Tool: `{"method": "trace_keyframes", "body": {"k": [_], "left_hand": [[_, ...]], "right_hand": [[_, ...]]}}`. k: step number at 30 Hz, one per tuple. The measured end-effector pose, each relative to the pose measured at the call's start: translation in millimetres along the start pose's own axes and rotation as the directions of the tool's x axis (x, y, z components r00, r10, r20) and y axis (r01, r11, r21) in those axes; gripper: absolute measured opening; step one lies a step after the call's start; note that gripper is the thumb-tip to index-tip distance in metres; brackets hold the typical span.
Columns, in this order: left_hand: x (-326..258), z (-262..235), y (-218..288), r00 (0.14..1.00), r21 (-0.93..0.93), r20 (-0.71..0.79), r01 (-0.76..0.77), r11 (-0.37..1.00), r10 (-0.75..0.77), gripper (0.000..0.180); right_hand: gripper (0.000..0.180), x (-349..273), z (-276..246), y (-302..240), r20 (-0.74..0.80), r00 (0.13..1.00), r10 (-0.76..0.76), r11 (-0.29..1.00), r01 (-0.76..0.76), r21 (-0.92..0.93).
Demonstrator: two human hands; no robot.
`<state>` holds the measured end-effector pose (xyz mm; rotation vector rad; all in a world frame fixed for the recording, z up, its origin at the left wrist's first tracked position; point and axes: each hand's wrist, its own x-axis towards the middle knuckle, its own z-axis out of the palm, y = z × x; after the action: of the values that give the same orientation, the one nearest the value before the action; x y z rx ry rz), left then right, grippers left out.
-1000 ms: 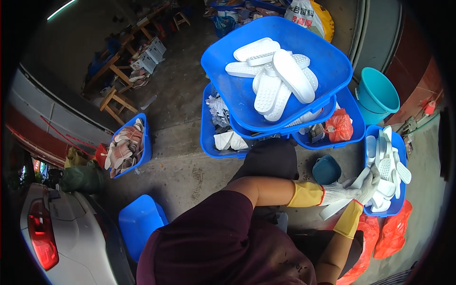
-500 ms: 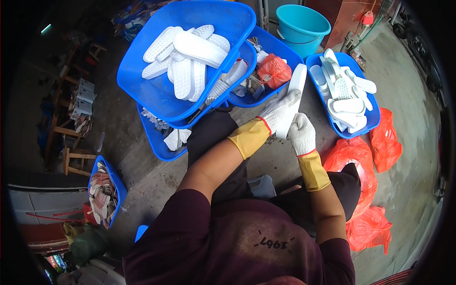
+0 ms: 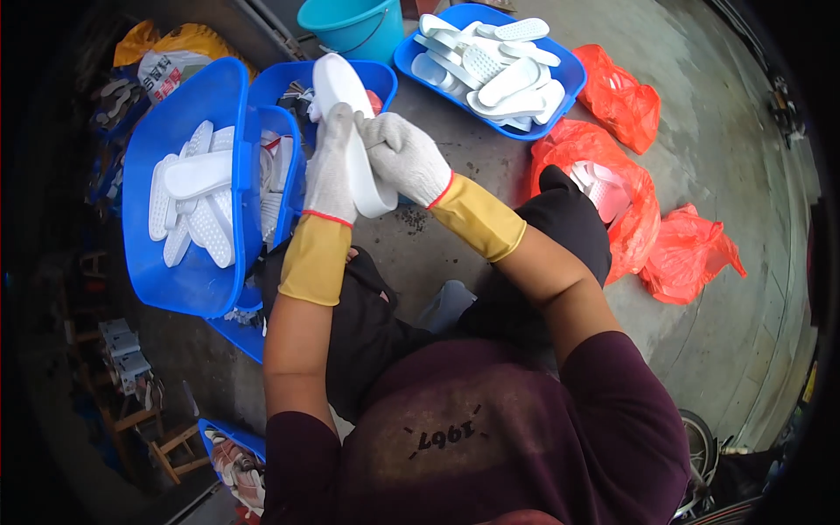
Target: The recorder is inspecting, sorting, and applying a treatment to shoe insoles before placing them into bags.
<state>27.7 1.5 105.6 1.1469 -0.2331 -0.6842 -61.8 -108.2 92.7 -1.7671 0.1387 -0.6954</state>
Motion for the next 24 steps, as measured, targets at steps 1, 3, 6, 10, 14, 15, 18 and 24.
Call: {"method": "trace_keyframes", "body": {"k": [1, 3, 6, 10, 14, 15, 18, 24], "left_hand": [[7.3, -9.1, 18.5, 0.998, -0.072, -0.036, -0.044, 0.996, 0.042, 0.061], [-4.7, 23.0, 67.8, 0.998, 0.041, -0.061, 0.0, 0.999, 0.003, 0.07], [3.6, 41.1, 99.2, 0.951, 0.309, -0.197, -0.171, 0.936, 0.239, 0.077], [17.5, -32.3, 217.9, 0.829, 0.447, -0.298, -0.316, 0.837, 0.473, 0.077], [49.7, -157.0, 289.4, 0.586, 0.878, -0.365, -0.041, 0.476, 0.723, 0.071], [54.2, -175.5, 277.9, 0.443, 0.895, -0.416, 0.044, 0.444, 0.794, 0.077], [31.6, -274.8, 345.4, 0.443, 0.868, -0.22, 0.496, -0.033, 0.869, 0.09], [62.5, -49.7, 201.7, 0.564, 0.952, 0.147, 0.143, -0.271, 0.813, 0.063]], "right_hand": [[0.009, -0.4, 5.0, -11.4, 0.081, 0.991, -0.102, 0.994, 0.104, -0.019], [0.02, 1.8, 2.7, -28.0, 0.135, 0.989, -0.054, 0.998, 0.059, -0.036], [0.022, 20.7, -14.5, -22.5, 0.337, 0.941, -0.022, 0.989, 0.07, -0.131], [0.029, 46.1, -74.4, -30.2, 0.238, 0.963, 0.125, 0.952, -0.049, -0.303], [0.022, 31.4, -213.6, 46.3, -0.068, 0.995, -0.067, 0.912, 0.033, -0.408], [0.017, 9.4, -237.5, 54.9, -0.147, 0.916, 0.374, 0.891, -0.399, -0.217], [0.033, -51.1, -286.8, 153.3, -0.142, 0.628, 0.765, 0.632, -0.693, 0.346], [0.026, -192.1, -371.4, 387.1, -0.383, -0.015, 0.924, 0.37, -0.223, 0.902]]}}
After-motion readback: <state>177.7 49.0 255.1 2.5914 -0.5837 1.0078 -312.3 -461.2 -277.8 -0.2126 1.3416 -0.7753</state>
